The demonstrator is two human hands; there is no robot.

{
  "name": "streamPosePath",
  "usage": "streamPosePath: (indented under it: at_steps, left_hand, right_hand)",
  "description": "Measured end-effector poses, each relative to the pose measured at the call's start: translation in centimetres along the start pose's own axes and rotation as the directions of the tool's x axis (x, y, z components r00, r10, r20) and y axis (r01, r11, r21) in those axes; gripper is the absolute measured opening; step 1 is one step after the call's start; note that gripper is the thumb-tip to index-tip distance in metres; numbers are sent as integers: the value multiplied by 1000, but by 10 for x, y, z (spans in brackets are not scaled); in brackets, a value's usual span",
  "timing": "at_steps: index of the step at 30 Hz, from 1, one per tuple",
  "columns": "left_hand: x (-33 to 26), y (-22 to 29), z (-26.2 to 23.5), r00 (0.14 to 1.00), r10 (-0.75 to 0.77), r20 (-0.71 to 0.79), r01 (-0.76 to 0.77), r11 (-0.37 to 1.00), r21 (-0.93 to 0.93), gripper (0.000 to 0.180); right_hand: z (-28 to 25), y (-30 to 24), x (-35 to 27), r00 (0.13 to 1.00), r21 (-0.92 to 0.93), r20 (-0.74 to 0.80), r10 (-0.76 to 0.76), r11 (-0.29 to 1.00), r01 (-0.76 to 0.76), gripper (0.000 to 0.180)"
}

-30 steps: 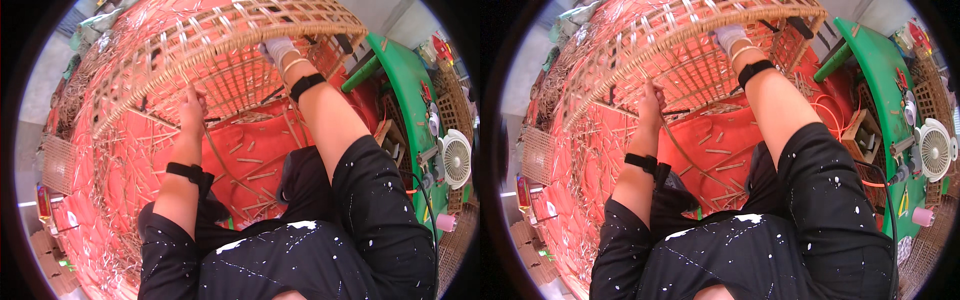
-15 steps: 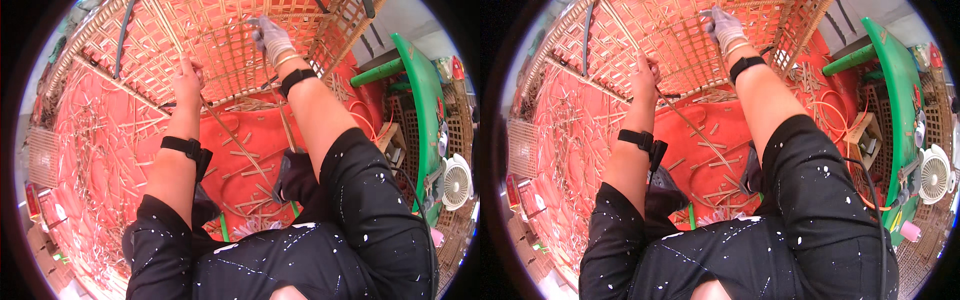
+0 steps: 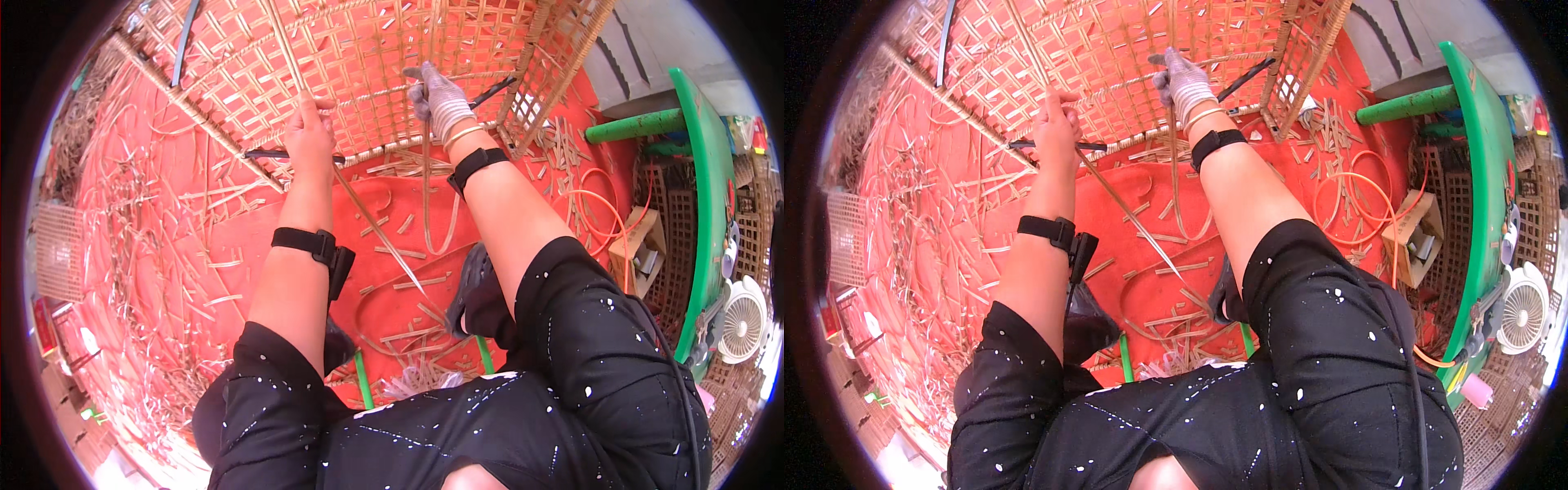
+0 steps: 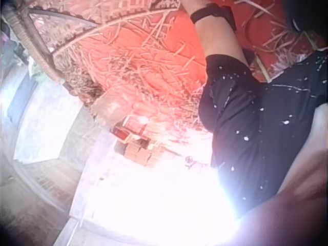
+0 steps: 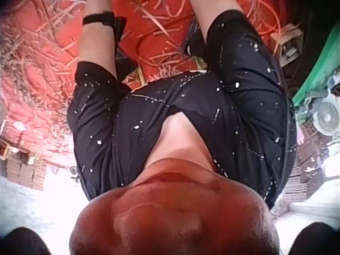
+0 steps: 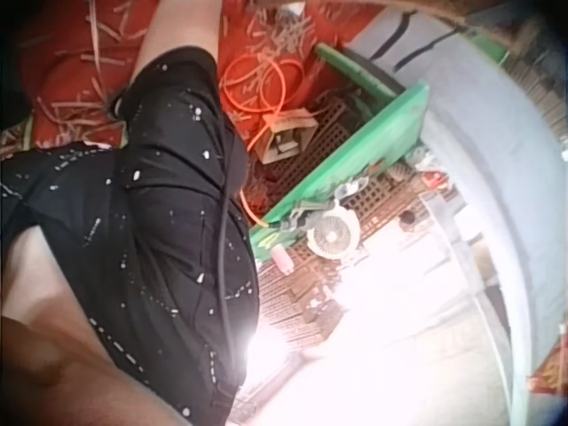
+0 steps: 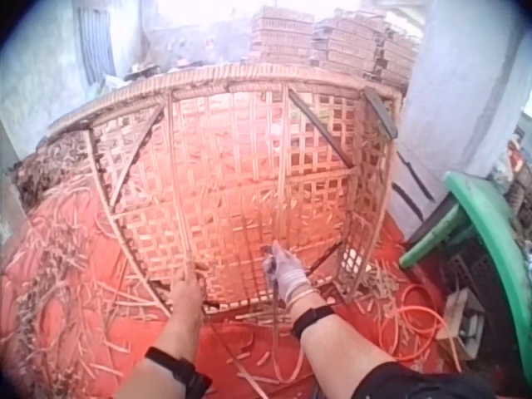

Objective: The recorder is assembling and securing components of a wicker furniture piece using a pneumatic stapler and hand tools.

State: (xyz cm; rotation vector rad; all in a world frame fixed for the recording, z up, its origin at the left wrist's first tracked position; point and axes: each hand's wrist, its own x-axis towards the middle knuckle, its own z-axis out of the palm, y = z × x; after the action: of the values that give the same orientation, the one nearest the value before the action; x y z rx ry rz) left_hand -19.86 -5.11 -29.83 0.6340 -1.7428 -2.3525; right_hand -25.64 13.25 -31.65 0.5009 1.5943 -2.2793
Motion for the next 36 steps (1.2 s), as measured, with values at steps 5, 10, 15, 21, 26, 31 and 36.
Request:
streamPosePath:
  at_steps: [5,10,15,21,26,31,36]
  left_hand:
    - [6,-21,-10,999,-49,1,49,999,1,40]
    - [28,-6,-8,1000,4,-16,-4,1000,23,42]
    - [45,-21,-14,999,-37,-35,37,999,-2,39]
    - [21,-91,-27,942,-333,-26,333,943,0,37]
    - [-7,-149,-43,836,-546,-58,548,836,29,38]
    - [-19,-170,-55,774,-632,-41,633,771,69,39]
    - [-23,-181,-58,797,-602,-43,600,782,170,41]
  right_hand:
    - [-5,26,9,998,-6,-3,55,998,-55,40]
    - [-3,38,13,988,118,125,91,987,-106,37]
    - [6,33,20,968,79,247,43,995,-64,36]
    - [-32,63,33,963,-2,120,240,971,-241,35]
    - [-74,115,31,876,-79,-77,477,872,-482,38]
    - [-89,164,28,811,-146,-349,469,828,-542,44]
    - [-99,179,43,740,-95,-388,549,775,-625,50]
